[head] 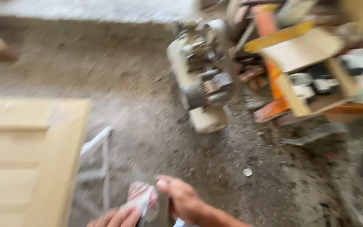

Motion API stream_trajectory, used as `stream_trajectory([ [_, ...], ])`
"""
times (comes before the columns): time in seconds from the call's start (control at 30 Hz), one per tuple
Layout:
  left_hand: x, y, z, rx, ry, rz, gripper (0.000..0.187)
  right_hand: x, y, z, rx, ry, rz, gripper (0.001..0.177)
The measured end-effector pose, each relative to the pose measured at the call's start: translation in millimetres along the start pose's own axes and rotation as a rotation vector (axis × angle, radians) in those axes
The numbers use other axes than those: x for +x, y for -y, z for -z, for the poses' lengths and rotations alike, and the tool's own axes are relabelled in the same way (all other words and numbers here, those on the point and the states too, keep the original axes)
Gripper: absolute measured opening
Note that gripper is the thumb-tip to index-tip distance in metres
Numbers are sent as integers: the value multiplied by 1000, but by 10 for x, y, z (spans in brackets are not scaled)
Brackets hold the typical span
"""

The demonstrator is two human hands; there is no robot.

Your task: Apply wood filler putty to a wooden door panel using a putty knife.

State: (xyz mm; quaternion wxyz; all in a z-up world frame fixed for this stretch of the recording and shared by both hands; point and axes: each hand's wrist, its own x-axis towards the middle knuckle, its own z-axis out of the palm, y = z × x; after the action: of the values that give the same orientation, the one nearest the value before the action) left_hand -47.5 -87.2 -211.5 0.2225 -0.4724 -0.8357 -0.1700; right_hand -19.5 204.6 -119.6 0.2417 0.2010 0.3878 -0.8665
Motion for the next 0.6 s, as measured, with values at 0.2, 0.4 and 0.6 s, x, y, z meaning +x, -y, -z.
stream_trajectory([
  [0.2,1260,-920,1538,-74,259,376,48,-210,144,-360,57,141,-48,51],
  [0.4,1242,-1197,1725,-58,219,380,45,-106,171,-357,37,136,-59,49],
  [0.6,1157,-1226,1880,-116,229,445,45,-74,109,-506,-10,159,-123,50],
])
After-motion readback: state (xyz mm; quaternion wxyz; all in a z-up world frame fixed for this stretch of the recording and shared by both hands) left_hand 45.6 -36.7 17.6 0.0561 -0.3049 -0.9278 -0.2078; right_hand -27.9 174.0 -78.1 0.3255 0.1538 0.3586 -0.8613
